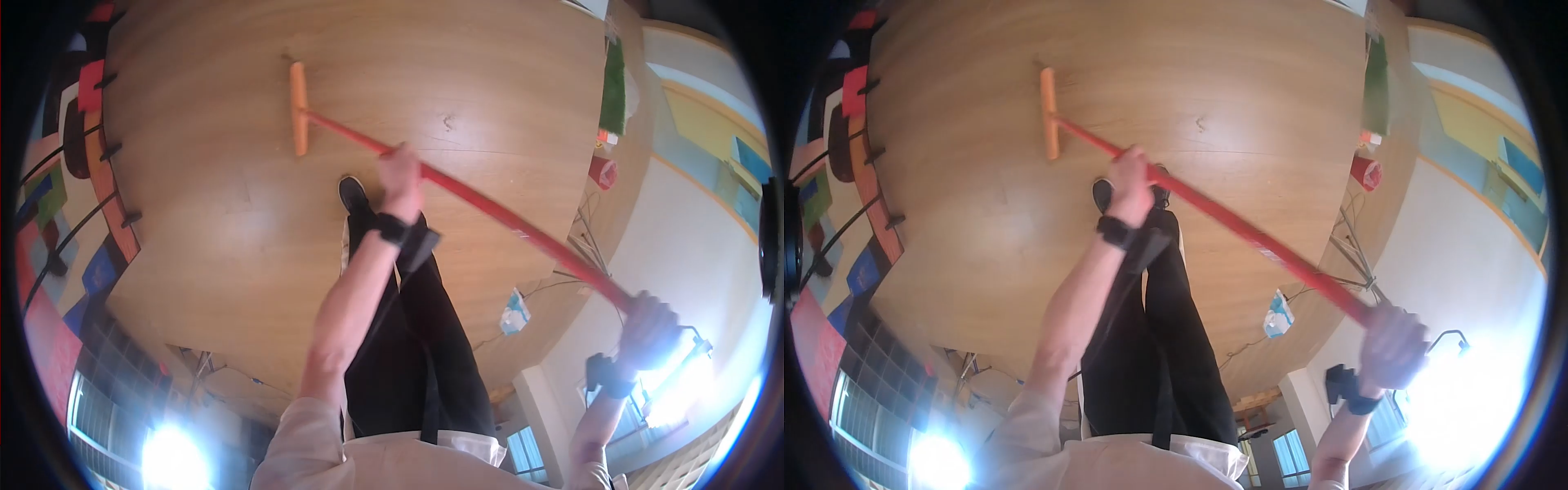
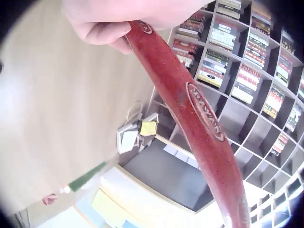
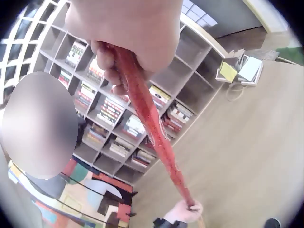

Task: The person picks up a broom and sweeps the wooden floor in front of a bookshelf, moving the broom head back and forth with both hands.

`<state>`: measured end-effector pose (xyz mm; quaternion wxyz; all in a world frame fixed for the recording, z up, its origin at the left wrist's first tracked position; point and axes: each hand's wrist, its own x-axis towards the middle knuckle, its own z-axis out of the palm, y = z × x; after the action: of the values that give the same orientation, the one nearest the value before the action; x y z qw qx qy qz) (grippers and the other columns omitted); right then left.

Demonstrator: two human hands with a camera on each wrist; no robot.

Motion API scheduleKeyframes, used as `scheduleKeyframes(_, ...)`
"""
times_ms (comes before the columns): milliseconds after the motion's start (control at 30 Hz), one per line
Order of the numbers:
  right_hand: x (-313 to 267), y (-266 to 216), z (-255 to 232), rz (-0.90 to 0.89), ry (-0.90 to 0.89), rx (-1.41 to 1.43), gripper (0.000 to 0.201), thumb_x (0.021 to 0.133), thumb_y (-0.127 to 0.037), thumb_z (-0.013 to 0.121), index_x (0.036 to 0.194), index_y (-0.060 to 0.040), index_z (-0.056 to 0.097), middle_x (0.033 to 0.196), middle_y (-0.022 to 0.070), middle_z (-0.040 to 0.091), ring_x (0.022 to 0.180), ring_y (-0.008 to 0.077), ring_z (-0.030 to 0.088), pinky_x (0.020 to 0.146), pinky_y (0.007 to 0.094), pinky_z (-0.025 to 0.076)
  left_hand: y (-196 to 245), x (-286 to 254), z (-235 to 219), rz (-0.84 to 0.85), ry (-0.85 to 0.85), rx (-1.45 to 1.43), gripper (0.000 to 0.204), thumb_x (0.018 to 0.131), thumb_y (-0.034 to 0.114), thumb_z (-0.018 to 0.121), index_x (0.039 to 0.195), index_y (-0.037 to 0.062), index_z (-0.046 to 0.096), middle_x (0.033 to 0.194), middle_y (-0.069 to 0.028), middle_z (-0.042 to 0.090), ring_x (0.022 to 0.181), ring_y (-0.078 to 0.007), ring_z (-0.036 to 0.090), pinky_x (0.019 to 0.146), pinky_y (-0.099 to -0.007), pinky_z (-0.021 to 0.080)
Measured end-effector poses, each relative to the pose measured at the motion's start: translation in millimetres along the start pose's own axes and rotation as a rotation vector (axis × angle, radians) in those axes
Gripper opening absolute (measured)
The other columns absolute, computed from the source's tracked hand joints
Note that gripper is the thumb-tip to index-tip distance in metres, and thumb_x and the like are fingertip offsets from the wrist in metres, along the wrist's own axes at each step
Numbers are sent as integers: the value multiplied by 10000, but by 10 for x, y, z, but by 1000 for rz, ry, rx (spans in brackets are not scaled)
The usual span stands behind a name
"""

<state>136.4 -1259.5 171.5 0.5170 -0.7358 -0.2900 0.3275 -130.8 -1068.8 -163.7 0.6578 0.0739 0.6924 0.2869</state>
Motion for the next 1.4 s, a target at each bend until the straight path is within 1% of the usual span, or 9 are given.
scheduleKeyframes(100,-298,119,1219,-1,-338,361,457,936,-486,438,668,-118,477,648,46,486,526,208,417,584,388,389,34,348,-942,104,-2,-81,216,811,62,480,621,129,401,593,26,353,543,-117,395,471,-325,357)
scheduleKeyframes(133,-410,238,1567,5,-374,523,448,924,-433,493,651,-78,504,635,72,519,561,236,479,624,440,434,-130,663,-1388,259,-70,96,213,818,72,480,623,132,419,591,16,368,527,-113,390,470,-318,357)
scheduleKeyframes(267,-627,512,2220,-82,-721,472,329,844,-59,474,530,-21,385,543,95,432,558,293,483,706,468,464,28,1097,-2275,7,69,91,175,801,87,522,640,125,465,573,-11,413,494,-125,440,445,-304,363)
scheduleKeyframes(933,-692,532,2232,-86,-503,586,341,855,-57,447,530,-42,347,509,77,394,509,279,440,641,438,440,100,1097,-2106,-79,28,48,153,808,61,495,667,103,453,591,-16,435,493,-143,451,447,-290,365)
scheduleKeyframes(1100,-109,711,1245,-69,-376,593,452,928,-192,454,512,-48,352,487,71,400,468,271,421,598,438,429,-519,976,-1068,-45,-44,18,125,818,68,497,695,80,474,653,-39,483,579,-198,507,527,-361,420)
scheduleKeyframes(1167,217,740,740,-65,-388,554,501,933,-267,475,493,-56,362,480,66,421,446,265,421,581,438,430,-1277,1339,-841,285,-3,205,61,817,92,527,824,34,546,851,-91,580,794,-252,565,698,-403,470)
scheduleKeyframes(1233,487,745,150,-4,-290,473,536,928,-354,470,478,-114,307,465,53,425,433,236,407,541,418,388,-1168,749,-109,679,-215,1404,249,830,136,563,1055,28,554,1072,-141,588,982,-254,545,865,-407,456)
scheduleKeyframes(1300,772,791,-553,25,-191,359,442,908,-322,490,539,-128,346,462,8,359,430,218,378,540,398,363,-1216,178,1121,60,123,121,121,849,146,555,925,51,556,897,-100,579,835,-221,555,699,-399,482)
scheduleKeyframes(1400,1169,752,-1536,59,135,309,417,916,-230,398,522,-175,273,480,-15,268,495,160,298,624,366,314,-1848,107,2068,114,-27,-14,113,800,99,546,687,88,542,640,-7,502,576,-166,491,467,-359,394)
